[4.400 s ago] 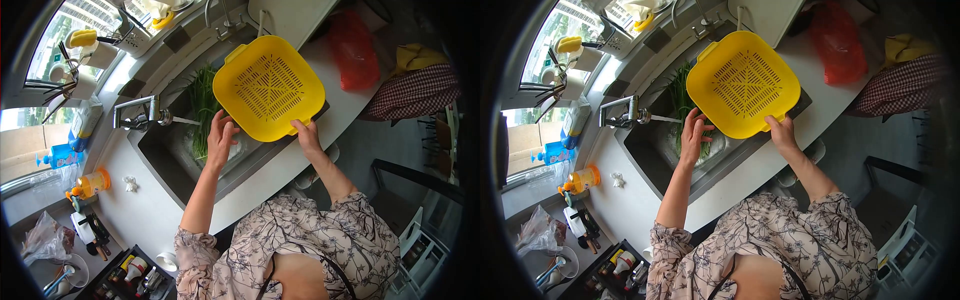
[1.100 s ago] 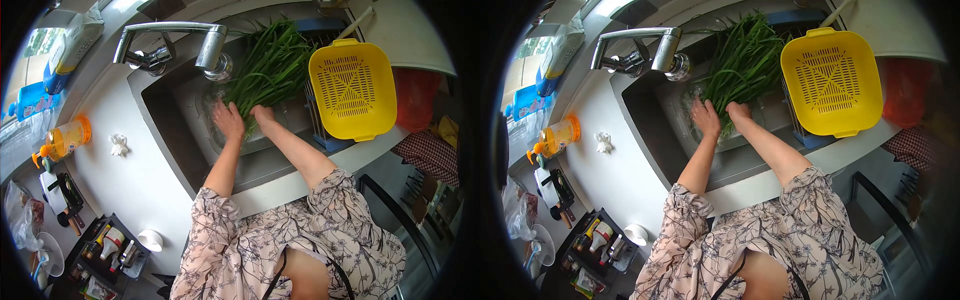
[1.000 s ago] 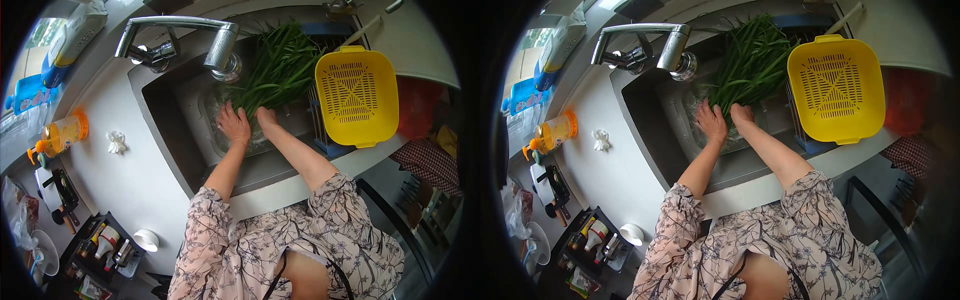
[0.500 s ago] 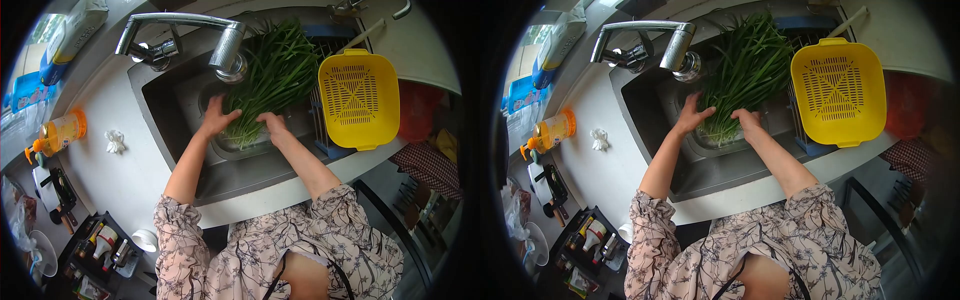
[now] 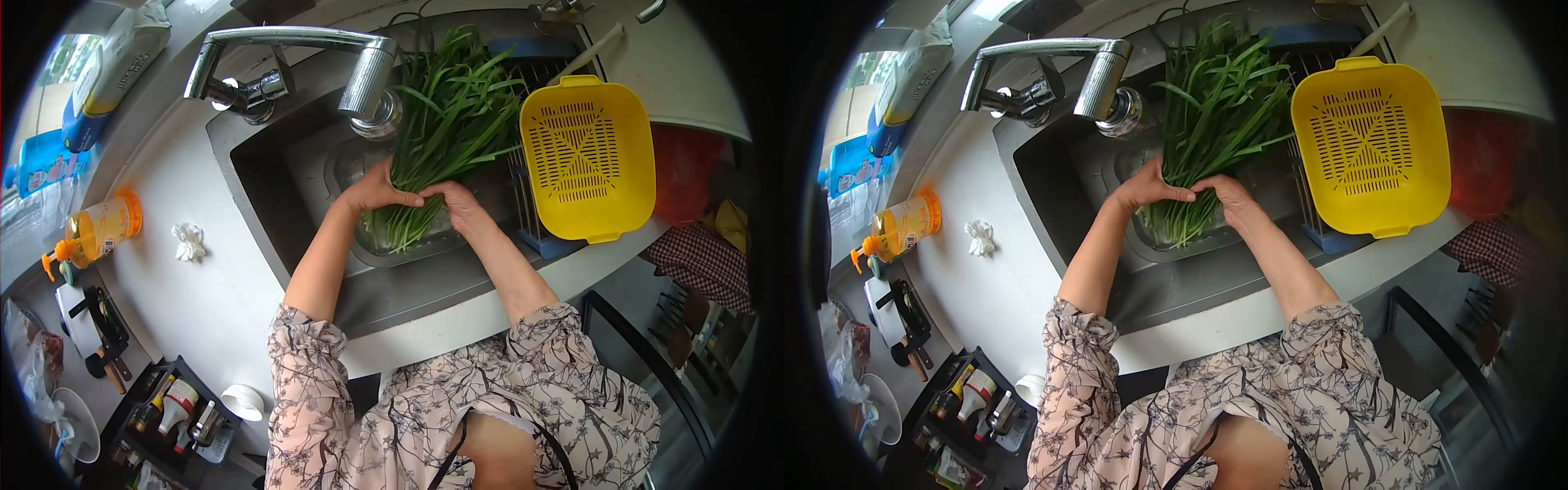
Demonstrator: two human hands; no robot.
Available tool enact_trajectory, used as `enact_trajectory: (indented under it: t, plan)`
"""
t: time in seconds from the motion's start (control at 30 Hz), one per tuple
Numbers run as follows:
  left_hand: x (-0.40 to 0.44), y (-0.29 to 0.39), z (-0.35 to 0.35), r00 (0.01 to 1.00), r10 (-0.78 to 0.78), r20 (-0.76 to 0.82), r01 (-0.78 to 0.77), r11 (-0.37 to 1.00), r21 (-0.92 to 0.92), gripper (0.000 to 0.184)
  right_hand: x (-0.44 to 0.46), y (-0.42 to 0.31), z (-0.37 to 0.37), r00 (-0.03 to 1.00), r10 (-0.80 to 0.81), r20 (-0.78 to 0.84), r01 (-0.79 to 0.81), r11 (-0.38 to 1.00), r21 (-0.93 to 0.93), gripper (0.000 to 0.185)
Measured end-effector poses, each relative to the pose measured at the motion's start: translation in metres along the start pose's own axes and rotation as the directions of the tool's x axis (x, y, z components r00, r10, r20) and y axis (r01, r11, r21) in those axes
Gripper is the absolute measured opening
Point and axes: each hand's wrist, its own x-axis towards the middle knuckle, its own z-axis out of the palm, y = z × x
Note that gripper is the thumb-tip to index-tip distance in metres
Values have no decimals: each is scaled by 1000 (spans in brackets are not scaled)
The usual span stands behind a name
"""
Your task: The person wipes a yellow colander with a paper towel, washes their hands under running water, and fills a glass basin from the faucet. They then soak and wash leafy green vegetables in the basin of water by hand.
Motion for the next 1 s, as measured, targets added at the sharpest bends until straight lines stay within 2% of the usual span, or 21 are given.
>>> enact_trajectory:
  t: [0.07, 0.1, 0.2, 0.23, 0.3, 0.5, 0.57, 0.67, 0.73, 0.8, 0.87, 0.93, 0.97, 1.0]
  plan:
    - [-20, 21, 8, 996, 76, -37, -73, 995, 67, 93, -22, -3, 10, 992, -121, 26, 124, 984, -125, 35]
    - [-29, 33, 10, 993, 104, -56, -99, 990, 96, 92, -36, -8, 16, 961, -263, 82, 275, 938, -212, 44]
    - [-46, 51, 15, 984, 163, -72, -153, 980, 129, 88, -59, -9, 28, 854, -508, 116, 520, 845, -125, 48]
    - [-53, 50, 17, 982, 173, -77, -159, 975, 158, 86, -51, -4, 12, 832, -487, 266, 535, 831, -150, 49]
    - [-58, 44, 12, 982, 171, -75, -153, 968, 201, 83, -52, -6, 4, 802, -475, 362, 560, 809, -179, 48]
    - [-49, -15, -9, 999, -11, -30, 14, 992, 126, 70, -70, -21, 13, 811, -485, 326, 567, 788, -239, 46]
    - [-59, -16, -3, 997, -17, -80, 27, 993, 117, 66, -76, -25, 18, 812, -488, 319, 570, 781, -255, 45]
    - [-74, 0, 20, 973, 92, -213, -45, 976, 215, 60, -89, -34, 24, 817, -486, 311, 567, 776, -276, 44]
    - [-51, -6, 27, 911, 348, -220, -211, 854, 475, 62, -97, -39, 28, 822, -481, 306, 562, 775, -289, 44]
    - [-32, -15, 16, 923, 362, -133, -259, 837, 481, 64, -104, -43, 29, 825, -472, 310, 557, 774, -302, 43]
    - [-13, -24, -28, 987, 158, 35, -162, 953, 256, 64, -111, -48, 30, 835, -452, 313, 541, 780, -314, 43]
    - [-19, -27, -54, 965, -54, 256, 49, 998, 26, 64, -115, -50, 29, 847, -434, 306, 521, 794, -314, 42]
    - [-24, -21, -47, 982, 11, 188, -46, 982, 185, 64, -118, -51, 30, 852, -426, 306, 513, 797, -318, 42]
    - [-40, 8, -22, 987, 118, 104, -152, 893, 425, 64, -121, -51, 29, 859, -413, 302, 499, 805, -320, 42]
